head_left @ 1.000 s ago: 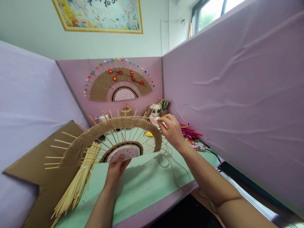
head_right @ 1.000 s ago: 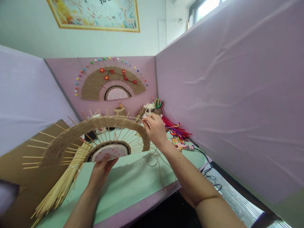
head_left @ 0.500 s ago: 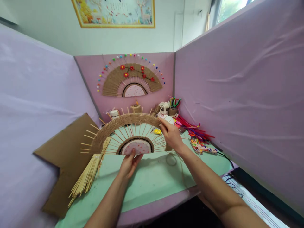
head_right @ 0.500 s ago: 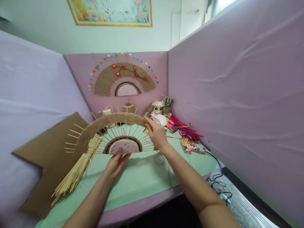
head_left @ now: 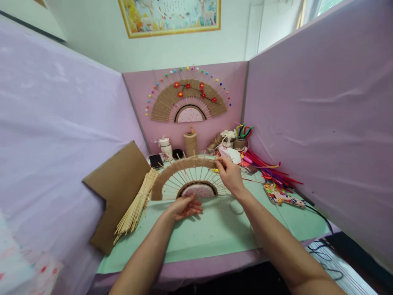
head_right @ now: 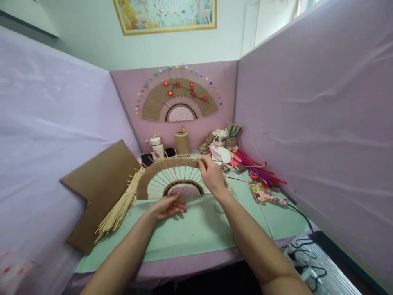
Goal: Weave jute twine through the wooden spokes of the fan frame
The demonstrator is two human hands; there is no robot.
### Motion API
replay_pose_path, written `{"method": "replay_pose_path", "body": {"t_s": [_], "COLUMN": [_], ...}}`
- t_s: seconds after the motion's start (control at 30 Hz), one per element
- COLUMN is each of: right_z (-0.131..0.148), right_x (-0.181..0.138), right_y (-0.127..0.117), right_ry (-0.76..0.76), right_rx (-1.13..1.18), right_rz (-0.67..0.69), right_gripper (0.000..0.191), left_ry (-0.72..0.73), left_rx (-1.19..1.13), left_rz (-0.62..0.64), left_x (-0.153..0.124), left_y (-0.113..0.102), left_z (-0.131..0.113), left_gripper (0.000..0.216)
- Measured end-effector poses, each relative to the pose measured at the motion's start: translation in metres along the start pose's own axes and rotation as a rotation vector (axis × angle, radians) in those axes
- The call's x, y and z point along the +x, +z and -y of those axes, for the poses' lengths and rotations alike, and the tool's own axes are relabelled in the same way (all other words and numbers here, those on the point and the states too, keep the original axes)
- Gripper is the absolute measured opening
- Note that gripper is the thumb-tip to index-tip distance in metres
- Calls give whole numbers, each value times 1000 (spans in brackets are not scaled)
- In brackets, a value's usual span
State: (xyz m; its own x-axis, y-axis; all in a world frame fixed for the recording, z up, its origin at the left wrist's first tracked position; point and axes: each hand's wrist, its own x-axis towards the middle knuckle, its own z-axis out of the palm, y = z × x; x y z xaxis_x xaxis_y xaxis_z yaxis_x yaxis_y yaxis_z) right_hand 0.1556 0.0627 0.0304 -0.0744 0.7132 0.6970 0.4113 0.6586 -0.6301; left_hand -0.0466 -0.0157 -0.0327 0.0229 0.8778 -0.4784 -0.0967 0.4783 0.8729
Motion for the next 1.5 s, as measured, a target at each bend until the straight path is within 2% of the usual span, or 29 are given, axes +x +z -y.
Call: {"method": "replay_pose_path", "body": {"t_s": [0.07, 0.17, 0.2, 0.27, 0.33, 0.4, 0.43, 0.5, 0.6, 0.67, 0.77, 0.9, 1.13, 1.23, 1.33, 1.5], "right_z": [1, 1, 1, -1, -3, -4, -4, -5, -6, -6, -5, -4, -3, -3, -6, -13], "right_x": [-2, -6, -7, -8, -9, -9, -9, -9, -8, -8, -9, -13, -10, -6, -4, -3], "right_y": [1, 1, 1, 1, 1, 1, 1, 1, 1, 1, -2, -10, -19, -20, -23, -28], "right_ry": [-2, 8, 11, 16, 17, 12, 8, -1, -5, -6, -4, 4, 12, 2, -56, -213], "right_rx": [-1, 1, 4, 15, 30, 45, 48, 48, 57, 74, 96, 127, 102, 79, 53, -91], "right_rz": [12, 13, 10, 2, -1, 0, 3, 9, 8, 6, 8, -16, -47, -37, -35, -11], "right_gripper": [27, 26, 26, 26, 27, 27, 27, 26, 26, 26, 26, 38, 26, 27, 26, 28], "left_ry": [12, 177, 371, 774, 1145, 1380, 1410, 1348, 1037, 853, 720, 693, 668, 704, 734, 710], "left_rx": [103, 254, 428, 646, 733, 848, 916, 1054, 1241, 1343, 1461, 1504, 1323, 1373, 1454, 1443], "left_rz": [-11, -51, -86, -252, -506, -705, -740, -692, -364, -226, -138, -90, 39, 30, -14, 9], "left_x": [-13, -43, -54, -74, -89, -95, -95, -92, -84, -79, -70, -60, -56, -53, -50, -45], "left_y": [-3, 2, 4, 8, 10, 10, 10, 9, 13, 17, 21, 21, 25, 34, 41, 43], "left_z": [-8, -24, -31, -49, -72, -99, -114, -143, -179, -194, -204, -204, -208, -210, -211, -212], "left_gripper": [36, 21, 17, 18, 21, 26, 34, 39, 25, 21, 17, 17, 39, 30, 18, 22]}}
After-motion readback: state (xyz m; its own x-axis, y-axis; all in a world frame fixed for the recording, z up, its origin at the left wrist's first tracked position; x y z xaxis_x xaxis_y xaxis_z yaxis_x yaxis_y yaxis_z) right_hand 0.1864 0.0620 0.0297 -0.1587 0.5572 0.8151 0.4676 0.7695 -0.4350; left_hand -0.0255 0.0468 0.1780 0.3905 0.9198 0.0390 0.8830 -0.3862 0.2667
